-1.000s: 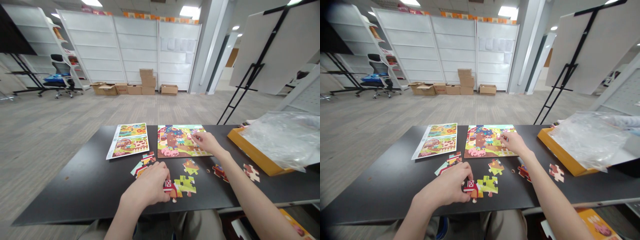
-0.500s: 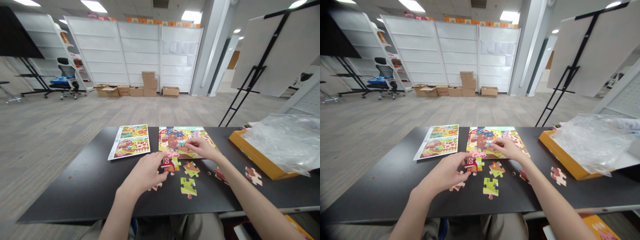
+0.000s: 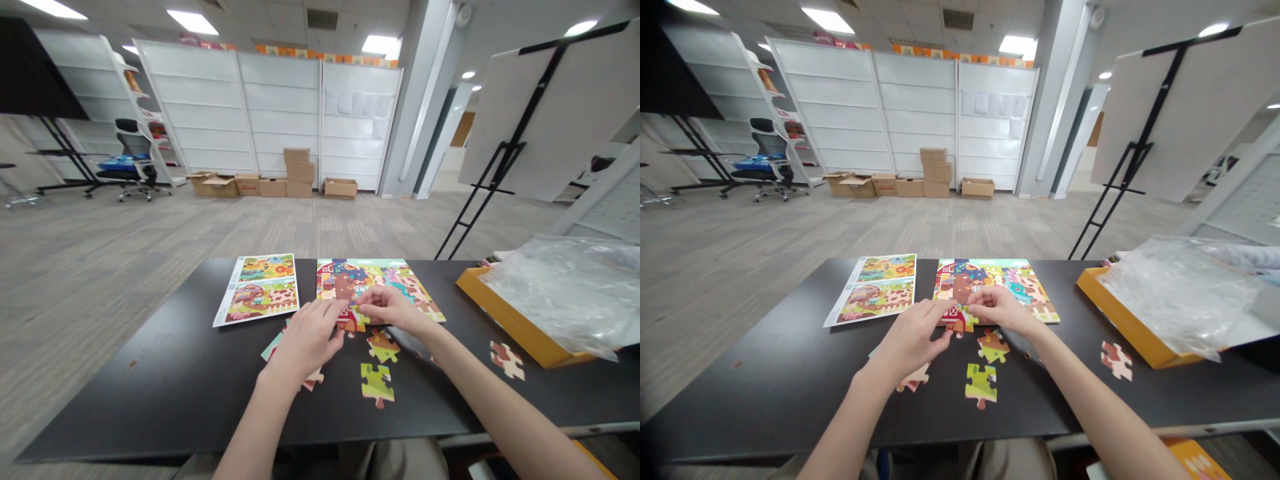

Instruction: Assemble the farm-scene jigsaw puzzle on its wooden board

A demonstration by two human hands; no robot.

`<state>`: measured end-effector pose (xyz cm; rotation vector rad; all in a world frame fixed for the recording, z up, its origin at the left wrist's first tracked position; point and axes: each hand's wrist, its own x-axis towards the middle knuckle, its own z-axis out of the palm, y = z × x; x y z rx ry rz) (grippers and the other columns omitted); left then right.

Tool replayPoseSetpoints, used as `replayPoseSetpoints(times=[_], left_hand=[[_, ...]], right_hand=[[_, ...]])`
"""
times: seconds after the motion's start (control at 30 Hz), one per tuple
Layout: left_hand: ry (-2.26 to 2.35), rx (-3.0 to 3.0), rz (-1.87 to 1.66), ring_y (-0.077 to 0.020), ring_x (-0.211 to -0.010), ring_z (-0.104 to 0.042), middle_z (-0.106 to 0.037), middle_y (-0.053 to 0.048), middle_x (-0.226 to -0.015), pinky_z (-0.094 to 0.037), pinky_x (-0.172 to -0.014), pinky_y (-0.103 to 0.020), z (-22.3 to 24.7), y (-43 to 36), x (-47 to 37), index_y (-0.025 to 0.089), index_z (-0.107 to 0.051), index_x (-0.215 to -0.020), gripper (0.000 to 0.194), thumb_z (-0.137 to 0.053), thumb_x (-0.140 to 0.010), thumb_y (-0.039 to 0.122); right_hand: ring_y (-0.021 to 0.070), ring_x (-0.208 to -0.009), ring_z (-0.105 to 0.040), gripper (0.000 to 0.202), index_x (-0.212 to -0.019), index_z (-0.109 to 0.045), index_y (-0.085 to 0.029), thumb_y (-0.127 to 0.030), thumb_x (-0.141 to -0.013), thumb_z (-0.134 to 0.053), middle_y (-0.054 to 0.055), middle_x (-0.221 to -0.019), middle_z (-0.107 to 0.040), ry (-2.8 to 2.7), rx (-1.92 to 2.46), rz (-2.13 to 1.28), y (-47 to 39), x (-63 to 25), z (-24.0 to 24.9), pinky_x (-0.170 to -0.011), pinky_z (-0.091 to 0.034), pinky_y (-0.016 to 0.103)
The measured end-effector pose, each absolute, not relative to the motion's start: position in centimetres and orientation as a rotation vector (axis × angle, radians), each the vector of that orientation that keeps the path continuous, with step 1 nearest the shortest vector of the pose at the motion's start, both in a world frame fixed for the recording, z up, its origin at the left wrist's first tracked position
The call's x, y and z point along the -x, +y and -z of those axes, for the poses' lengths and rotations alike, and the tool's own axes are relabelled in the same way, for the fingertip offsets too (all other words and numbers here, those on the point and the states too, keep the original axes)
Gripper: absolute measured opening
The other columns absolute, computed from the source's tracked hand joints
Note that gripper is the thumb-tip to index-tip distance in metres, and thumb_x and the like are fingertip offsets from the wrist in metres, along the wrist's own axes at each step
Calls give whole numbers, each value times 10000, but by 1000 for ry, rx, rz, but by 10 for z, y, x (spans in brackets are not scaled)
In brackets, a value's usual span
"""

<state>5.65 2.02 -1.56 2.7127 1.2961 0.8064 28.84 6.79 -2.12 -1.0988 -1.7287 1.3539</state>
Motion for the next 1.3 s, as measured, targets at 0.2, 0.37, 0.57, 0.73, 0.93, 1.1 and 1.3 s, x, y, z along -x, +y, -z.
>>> replayPoseSetpoints(times=[0.2, 0.37, 0.57, 0.73, 0.93, 1.1, 1.3], left_hand=[[1453, -2603, -694, -266, -1196, -571, -596, -110, -1374, -487, -1016, -439, 18, 23, -56, 179, -507, -1338, 430, -551, -910, 174], [1511, -2570, -487, -296, -1286, -501, -555, -114, -1412, -441, -1067, -463, 15, 22, -55, 186, -558, -1291, 380, -569, -912, 218], [1490, -2550, -420, -280, -1250, -511, -575, -95, -1347, -440, -1052, -435, 16, 20, -59, 214, -562, -1274, 359, -586, -919, 260], [1489, -2531, -406, -276, -1251, -504, -575, -95, -1330, -432, -1056, -435, 15, 22, -59, 220, -559, -1266, 346, -579, -923, 260], [1466, -2541, -427, -279, -1251, -500, -574, -91, -1335, -440, -1043, -438, 17, 24, -61, 222, -567, -1258, 330, -570, -930, 257], [1458, -2533, -435, -277, -1237, -509, -582, -83, -1323, -438, -1042, -432, 16, 23, -59, 227, -571, -1250, 325, -575, -926, 246], [1485, -2511, -399, -278, -1266, -497, -572, -85, -1361, -426, -1058, -438, 11, 21, -54, 224, -571, -1242, 317, -570, -925, 232]], right_hand=[[152, -680, -641, 398, -834, -688, -173, -536, -714, -797, 37, -775, -711, -1749, 1151, -1028, 107, -313, 10, -645, -499, 284], [184, -679, -653, 439, -828, -689, -161, -558, -672, -788, 59, -741, -725, -1745, 1282, -792, 171, -330, -4, -630, -490, 295], [183, -675, -656, 380, -766, -696, -162, -511, -645, -782, 58, -717, -730, -1848, 1345, -775, 214, -325, 18, -642, -495, 293], [176, -673, -658, 364, -772, -692, -162, -492, -651, -785, 50, -721, -730, -1909, 1339, -850, 224, -331, 28, -643, -504, 284], [176, -697, -667, 312, -770, -704, -153, -441, -671, -773, 56, -739, -738, -1959, 1364, -821, 229, -337, 36, -685, -518, 290], [176, -722, -667, 257, -823, -746, -154, -389, -722, -724, 59, -796, -757, -2075, 1372, -677, 231, -342, 43, -699, -510, 283], [153, -675, -640, 245, -923, -796, -191, -345, -756, -706, 41, -904, -788, -2208, 1519, -478, 228, -342, 42, -657, -482, 263]])
